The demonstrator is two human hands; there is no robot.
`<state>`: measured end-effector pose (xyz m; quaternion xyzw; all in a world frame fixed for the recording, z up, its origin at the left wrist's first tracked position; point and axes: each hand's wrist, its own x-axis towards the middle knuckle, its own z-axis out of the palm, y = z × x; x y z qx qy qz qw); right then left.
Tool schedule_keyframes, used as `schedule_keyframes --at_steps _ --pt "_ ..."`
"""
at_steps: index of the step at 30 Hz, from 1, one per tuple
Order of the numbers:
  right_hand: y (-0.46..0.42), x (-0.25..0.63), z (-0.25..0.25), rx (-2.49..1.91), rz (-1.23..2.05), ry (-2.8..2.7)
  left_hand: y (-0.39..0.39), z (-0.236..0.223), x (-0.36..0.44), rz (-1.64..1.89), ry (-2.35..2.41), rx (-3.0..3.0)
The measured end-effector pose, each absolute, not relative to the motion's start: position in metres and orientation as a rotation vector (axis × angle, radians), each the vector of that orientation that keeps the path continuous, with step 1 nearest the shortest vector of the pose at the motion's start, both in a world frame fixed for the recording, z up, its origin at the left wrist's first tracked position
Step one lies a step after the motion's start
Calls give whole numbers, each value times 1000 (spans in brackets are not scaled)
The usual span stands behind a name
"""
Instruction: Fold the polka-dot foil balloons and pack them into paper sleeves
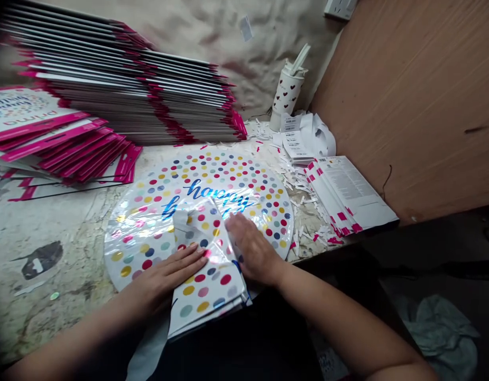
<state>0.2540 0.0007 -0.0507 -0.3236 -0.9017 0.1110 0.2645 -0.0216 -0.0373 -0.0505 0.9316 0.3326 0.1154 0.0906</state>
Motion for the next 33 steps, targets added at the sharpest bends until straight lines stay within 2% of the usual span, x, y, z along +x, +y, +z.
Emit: schedule_keyframes --at_steps 3,6,10,12,14,17,20,22,25,29,33 --pt "1 246 -48 -376 142 -2674 -38 -52 -23 300 834 2847" --pt "-2 246 -45 -297 261 -2707 -48 -59 -28 468 826 2902" --pt "2 248 -39 -641 890 -2576 -57 -55 -28 728 1072 2590" --pt "10 242 -34 -933 1178 -2405 -49 -42 -23 622 1296 2260" --pt "20 232 -30 -1329 1267 -2205 -34 -28 -16 439 1517 1861" --pt "36 215 -25 -1773 1141 -2033 -8 -14 -6 257 1653 1427" --pt "42 204 -18 -1890 966 -2013 9 -12 2 196 1640 1293" --pt "38 198 -17 -1848 721 -2079 14 -14 5 188 1635 1233" --pt "29 187 -23 -1527 374 -2394 16 -13 6 209 1635 1153" --pt "29 179 -39 -1435 478 -2614 5 2 -3 338 1634 1063" --pt "34 179 -48 -1449 556 -2567 -10 21 -14 492 1535 644"
